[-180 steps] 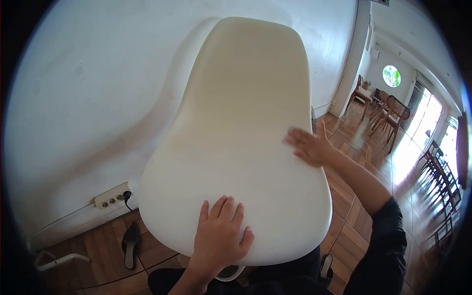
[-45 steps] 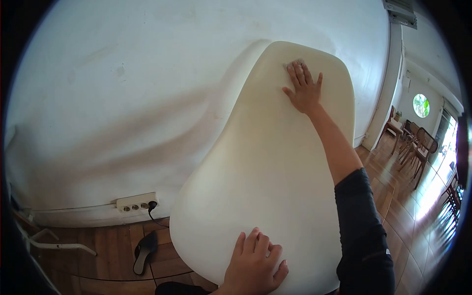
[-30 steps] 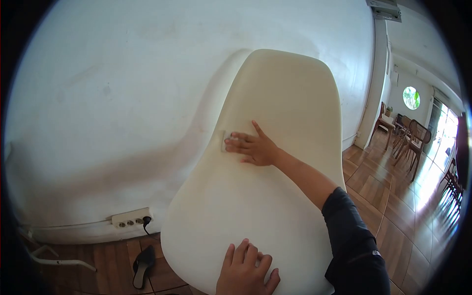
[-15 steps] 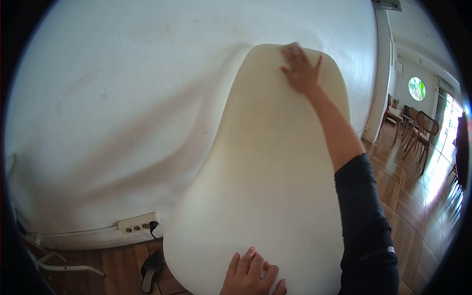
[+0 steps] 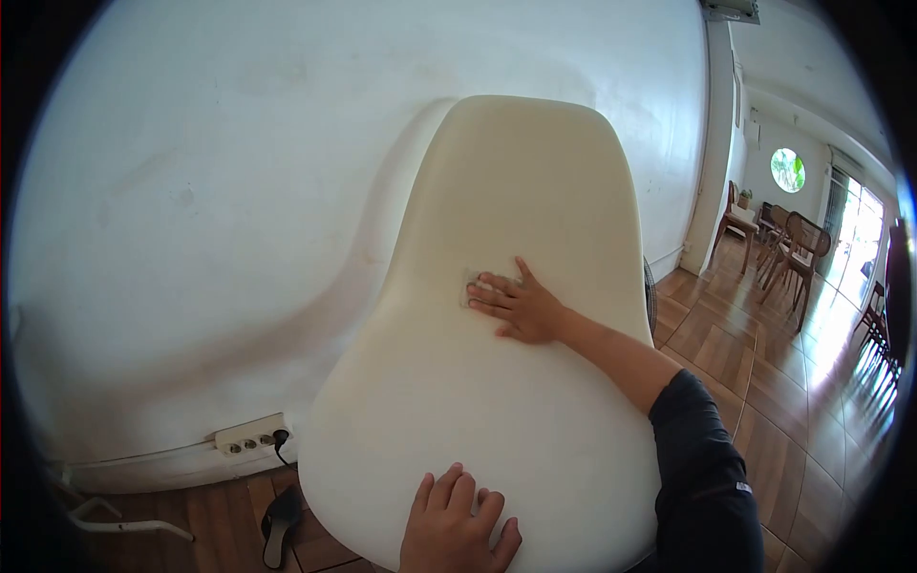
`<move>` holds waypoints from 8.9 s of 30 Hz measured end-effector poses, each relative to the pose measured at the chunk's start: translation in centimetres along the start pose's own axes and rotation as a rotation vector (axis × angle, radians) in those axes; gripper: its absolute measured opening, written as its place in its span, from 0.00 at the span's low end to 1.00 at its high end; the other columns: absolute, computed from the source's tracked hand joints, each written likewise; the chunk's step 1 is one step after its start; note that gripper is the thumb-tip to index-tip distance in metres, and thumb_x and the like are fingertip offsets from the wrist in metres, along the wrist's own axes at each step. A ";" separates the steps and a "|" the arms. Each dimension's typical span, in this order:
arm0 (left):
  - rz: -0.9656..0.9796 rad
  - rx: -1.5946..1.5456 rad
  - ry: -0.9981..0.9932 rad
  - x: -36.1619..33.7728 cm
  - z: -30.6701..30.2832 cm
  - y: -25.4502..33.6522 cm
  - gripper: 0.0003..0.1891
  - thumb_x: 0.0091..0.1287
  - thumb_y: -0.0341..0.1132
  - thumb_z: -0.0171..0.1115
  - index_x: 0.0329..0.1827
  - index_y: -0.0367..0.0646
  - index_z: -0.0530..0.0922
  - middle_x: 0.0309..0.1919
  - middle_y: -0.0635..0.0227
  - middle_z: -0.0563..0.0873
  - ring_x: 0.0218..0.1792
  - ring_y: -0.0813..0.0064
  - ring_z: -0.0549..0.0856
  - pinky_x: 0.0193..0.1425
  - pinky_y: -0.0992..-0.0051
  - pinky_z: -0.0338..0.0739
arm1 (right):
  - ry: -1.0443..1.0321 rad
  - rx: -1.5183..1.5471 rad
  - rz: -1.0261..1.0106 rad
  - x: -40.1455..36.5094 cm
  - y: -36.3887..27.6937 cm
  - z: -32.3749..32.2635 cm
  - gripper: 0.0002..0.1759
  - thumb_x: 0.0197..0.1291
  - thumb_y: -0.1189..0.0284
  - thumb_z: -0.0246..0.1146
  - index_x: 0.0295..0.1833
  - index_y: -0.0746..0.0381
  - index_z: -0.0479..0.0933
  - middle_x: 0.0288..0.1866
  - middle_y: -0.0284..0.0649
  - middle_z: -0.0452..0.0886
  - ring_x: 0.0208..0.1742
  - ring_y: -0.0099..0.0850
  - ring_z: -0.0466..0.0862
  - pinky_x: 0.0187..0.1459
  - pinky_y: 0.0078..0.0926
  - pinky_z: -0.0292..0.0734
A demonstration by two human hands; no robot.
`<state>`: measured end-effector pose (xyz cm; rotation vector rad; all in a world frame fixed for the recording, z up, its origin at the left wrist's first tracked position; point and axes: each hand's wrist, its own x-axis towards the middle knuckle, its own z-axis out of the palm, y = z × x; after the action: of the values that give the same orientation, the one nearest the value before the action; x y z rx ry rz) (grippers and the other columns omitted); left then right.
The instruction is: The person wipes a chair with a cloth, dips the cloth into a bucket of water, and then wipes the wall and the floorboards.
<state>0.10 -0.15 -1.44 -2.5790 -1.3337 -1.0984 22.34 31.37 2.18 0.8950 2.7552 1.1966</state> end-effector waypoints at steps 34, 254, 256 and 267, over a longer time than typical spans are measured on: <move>0.039 0.044 0.003 0.5 0.1 -0.2 0.12 0.52 0.39 0.60 0.30 0.38 0.77 0.38 0.54 0.76 0.48 0.52 0.78 0.51 0.52 0.73 | -0.050 -0.434 0.447 -7.5 11.4 -9.7 0.31 0.66 0.45 0.42 0.74 0.33 0.48 0.77 0.16 0.44 0.77 0.19 0.41 0.70 0.66 0.24; -0.660 0.171 -0.610 -59.3 -3.0 -19.9 0.31 0.63 0.55 0.51 0.66 0.46 0.67 0.68 0.60 0.65 0.71 0.61 0.58 0.69 0.47 0.48 | -2.191 0.670 0.340 16.2 -47.2 9.5 0.26 0.48 0.54 0.67 0.50 0.58 0.79 0.47 0.40 0.83 0.45 0.35 0.83 0.48 0.34 0.76; -0.669 0.112 -0.608 -59.6 -2.7 -20.0 0.32 0.63 0.56 0.51 0.66 0.48 0.67 0.68 0.60 0.64 0.71 0.60 0.58 0.69 0.47 0.49 | -2.248 0.673 0.365 15.9 -47.5 9.8 0.26 0.48 0.54 0.67 0.51 0.57 0.79 0.48 0.39 0.83 0.45 0.34 0.83 0.48 0.33 0.76; -0.596 0.090 -0.548 -60.5 -1.4 -20.7 0.30 0.63 0.53 0.52 0.65 0.47 0.68 0.64 0.58 0.68 0.68 0.58 0.62 0.67 0.47 0.51 | -2.350 0.786 0.540 13.7 -49.7 6.6 0.29 0.47 0.53 0.67 0.55 0.54 0.77 0.50 0.35 0.82 0.47 0.32 0.83 0.49 0.31 0.75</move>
<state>-38.75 -29.99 -42.54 -2.5740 -2.3058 -0.3161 -12.41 15.57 -33.03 1.3876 0.7224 -0.9164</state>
